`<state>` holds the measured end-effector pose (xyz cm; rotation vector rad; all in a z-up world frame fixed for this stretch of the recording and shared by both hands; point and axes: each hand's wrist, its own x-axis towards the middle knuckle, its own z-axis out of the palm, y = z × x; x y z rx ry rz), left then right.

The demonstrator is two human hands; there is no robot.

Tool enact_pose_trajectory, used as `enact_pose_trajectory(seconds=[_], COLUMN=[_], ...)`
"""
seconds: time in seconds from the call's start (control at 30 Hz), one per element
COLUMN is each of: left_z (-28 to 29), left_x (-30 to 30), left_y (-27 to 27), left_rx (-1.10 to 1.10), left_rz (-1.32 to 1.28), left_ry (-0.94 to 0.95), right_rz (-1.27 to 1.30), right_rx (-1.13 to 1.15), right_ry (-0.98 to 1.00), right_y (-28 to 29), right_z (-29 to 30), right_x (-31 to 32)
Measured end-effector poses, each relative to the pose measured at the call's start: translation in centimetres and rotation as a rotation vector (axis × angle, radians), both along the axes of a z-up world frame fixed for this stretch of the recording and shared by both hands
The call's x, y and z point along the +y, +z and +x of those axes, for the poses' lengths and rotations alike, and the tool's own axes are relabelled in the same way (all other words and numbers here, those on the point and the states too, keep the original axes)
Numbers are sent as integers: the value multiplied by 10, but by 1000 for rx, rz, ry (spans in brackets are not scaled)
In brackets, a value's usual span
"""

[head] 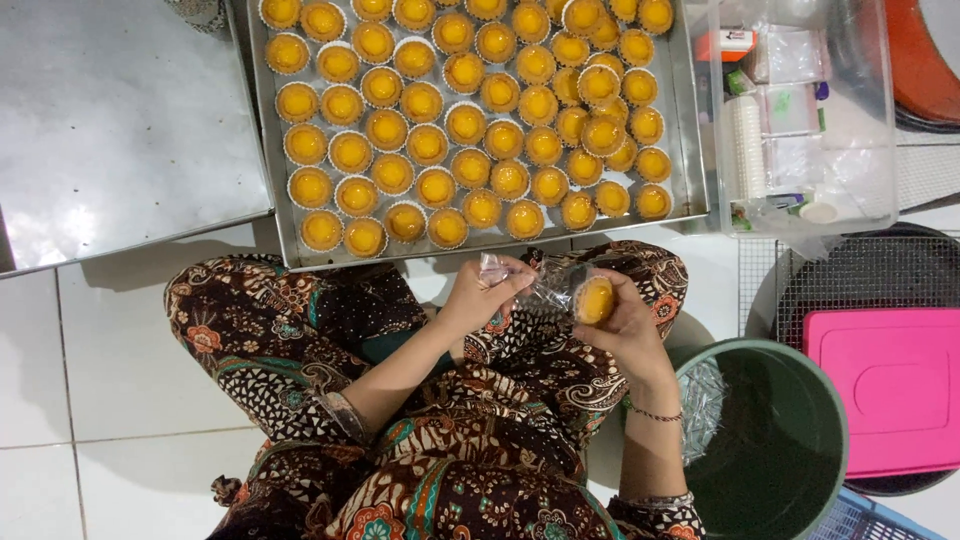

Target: The person places individual yellow pastries into small clear plastic bags and then uses a stapler to seal the bags.

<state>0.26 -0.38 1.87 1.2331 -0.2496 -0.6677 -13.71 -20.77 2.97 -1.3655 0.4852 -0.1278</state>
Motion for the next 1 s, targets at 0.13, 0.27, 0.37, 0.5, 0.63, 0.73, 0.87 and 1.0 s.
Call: enact_pose_trajectory(seconds=[0.13, 0.27, 0.37, 0.5, 0.63, 0.73, 0.87, 1.0], left_z=[4, 9, 10, 7, 4, 4, 1, -5], left_x=[4, 5, 4, 2, -1, 0, -4, -5], left_y=[4, 11, 15, 2, -14, -27, -17, -58], left_rx=[15, -20, -16, 37, 173, 168, 323, 363], left_rz=[34, 47, 61, 64, -8, -28, 6, -31], left_ry=[-33, -72, -88, -130, -112, -125, -88, -45], right_rz=[197, 338, 378, 332, 269, 230, 193, -288], right_rx=[-84, -93, -107, -31, 5, 15, 99, 69], right_ry=[40, -6, -55, -126, -161, -177, -243, -286], right_y=[12, 5, 4, -27, -29, -26, -8, 3], right_z=[5, 2, 3, -4, 0, 7, 22, 35], right_x=[6, 0, 1, -8, -5, 0, 13, 32])
